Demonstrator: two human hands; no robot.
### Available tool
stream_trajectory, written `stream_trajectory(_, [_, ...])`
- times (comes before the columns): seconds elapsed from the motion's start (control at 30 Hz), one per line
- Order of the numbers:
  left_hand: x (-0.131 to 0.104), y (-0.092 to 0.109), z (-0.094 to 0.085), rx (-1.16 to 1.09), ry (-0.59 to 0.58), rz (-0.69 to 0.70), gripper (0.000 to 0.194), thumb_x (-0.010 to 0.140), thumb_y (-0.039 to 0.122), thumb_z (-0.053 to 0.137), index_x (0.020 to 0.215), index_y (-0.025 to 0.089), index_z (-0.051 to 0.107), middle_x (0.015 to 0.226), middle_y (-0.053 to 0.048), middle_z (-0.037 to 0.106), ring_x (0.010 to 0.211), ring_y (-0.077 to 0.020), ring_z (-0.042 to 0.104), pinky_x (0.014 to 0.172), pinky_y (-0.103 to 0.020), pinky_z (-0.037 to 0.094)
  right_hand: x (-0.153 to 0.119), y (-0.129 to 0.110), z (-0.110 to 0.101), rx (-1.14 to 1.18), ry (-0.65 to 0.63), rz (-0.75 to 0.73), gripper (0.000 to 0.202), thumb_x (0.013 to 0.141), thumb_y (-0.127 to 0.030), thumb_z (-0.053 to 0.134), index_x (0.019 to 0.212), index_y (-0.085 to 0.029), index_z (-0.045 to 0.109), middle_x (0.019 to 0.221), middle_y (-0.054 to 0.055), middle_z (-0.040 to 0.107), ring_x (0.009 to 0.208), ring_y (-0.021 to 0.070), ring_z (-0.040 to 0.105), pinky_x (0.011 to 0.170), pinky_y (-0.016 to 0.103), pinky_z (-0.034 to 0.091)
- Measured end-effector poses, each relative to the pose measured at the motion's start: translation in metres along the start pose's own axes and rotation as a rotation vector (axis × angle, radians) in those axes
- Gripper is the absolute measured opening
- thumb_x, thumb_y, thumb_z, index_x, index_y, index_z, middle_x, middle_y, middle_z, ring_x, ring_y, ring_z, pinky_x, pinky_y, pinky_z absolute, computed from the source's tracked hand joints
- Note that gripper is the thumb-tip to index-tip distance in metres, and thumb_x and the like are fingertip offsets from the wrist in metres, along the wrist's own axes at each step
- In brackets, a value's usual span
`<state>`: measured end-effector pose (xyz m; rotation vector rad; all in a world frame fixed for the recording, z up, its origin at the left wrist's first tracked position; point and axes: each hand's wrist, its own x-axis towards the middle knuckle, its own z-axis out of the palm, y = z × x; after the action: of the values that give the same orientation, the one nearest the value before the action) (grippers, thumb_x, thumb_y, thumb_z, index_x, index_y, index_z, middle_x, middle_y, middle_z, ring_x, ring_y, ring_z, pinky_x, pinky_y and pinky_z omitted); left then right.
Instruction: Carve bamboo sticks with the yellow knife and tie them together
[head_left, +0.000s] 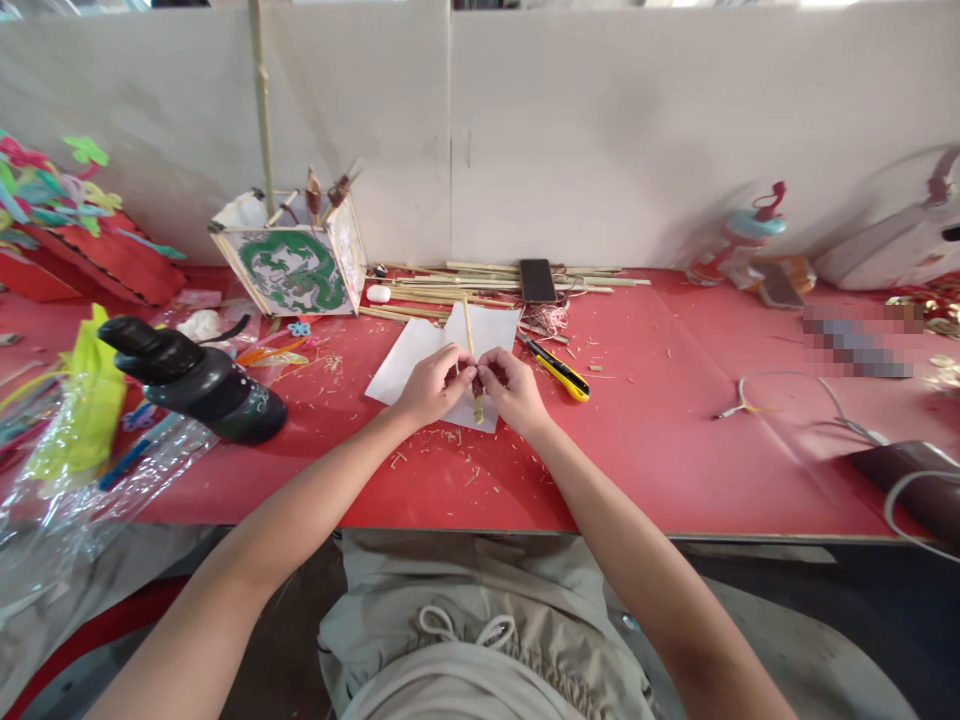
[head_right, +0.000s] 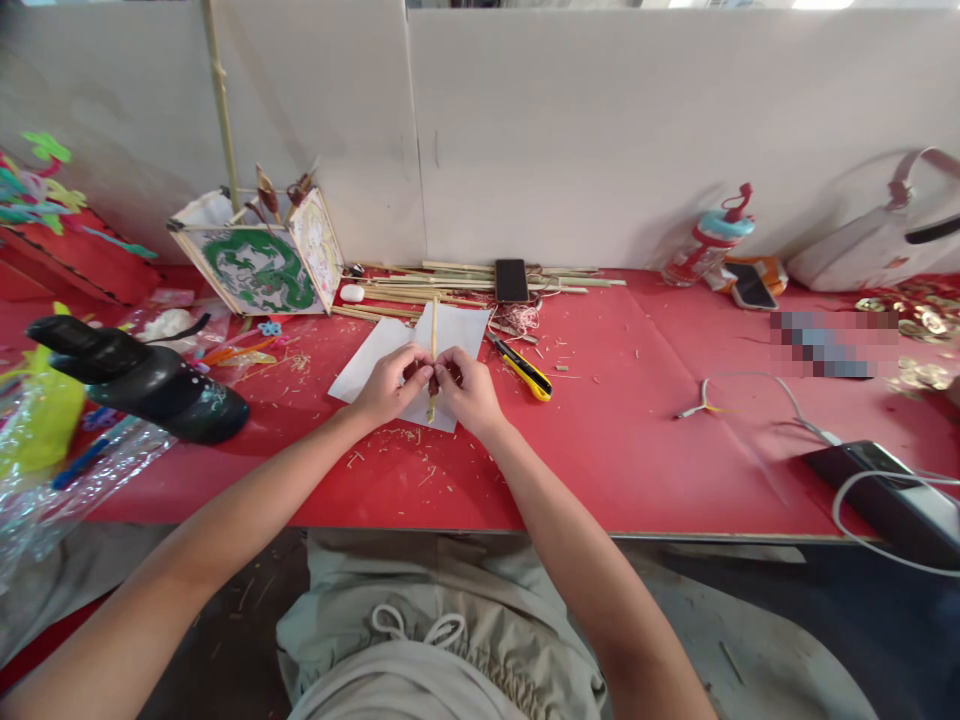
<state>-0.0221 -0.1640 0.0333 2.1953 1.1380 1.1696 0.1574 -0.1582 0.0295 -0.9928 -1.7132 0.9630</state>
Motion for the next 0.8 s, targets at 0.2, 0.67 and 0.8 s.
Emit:
stream_trajectory(0.2, [0.0019,0.0026,0.0017,-0.085,0.026,-0.021,0.023,0.1,0.036,0.052,0.087,0.018,0.059,0.082,-0.002,0.063,0.069,-0.0119,0.056,0.066,-0.026,0.044,-0.0008,-0.0019,-0.0009,-0.153,0.011,-0.046,0.008,0.091,-0.027,0.054,0.088,-0.021,0.059,0.077,0.002,0.069,0.067,0.0162,0.06,0.066,0.028,0.044])
stream_trajectory(0.67, [0.0012,0.0028,0.0048,-0.238,0.041,-0.093,0.023,0.102,0.037,0.051,0.09,0.018,0.057,0.074,0.0,0.061,0.065,-0.0107,0.058,0.064,-0.024,0.046,0.0054,-0.001,-0.0028,0.135,0.038,0.067,0.02,0.086,-0.037,0.061,0.085,-0.018,0.065,0.067,-0.001,0.06,0.056,0.0119,0.049,0.056,0.027,0.04])
stream_trajectory(0.8, [0.001,0.0019,0.0057,-0.238,0.039,-0.078,0.023,0.102,0.038,0.049,0.092,0.019,0.056,0.076,0.0,0.062,0.065,-0.0104,0.058,0.064,-0.024,0.046,0.0068,-0.0005,-0.0031,0.189,0.032,0.085,0.022,0.083,-0.04,0.065,0.084,-0.017,0.067,0.066,0.0,0.061,0.055,0.0114,0.048,0.054,0.026,0.039])
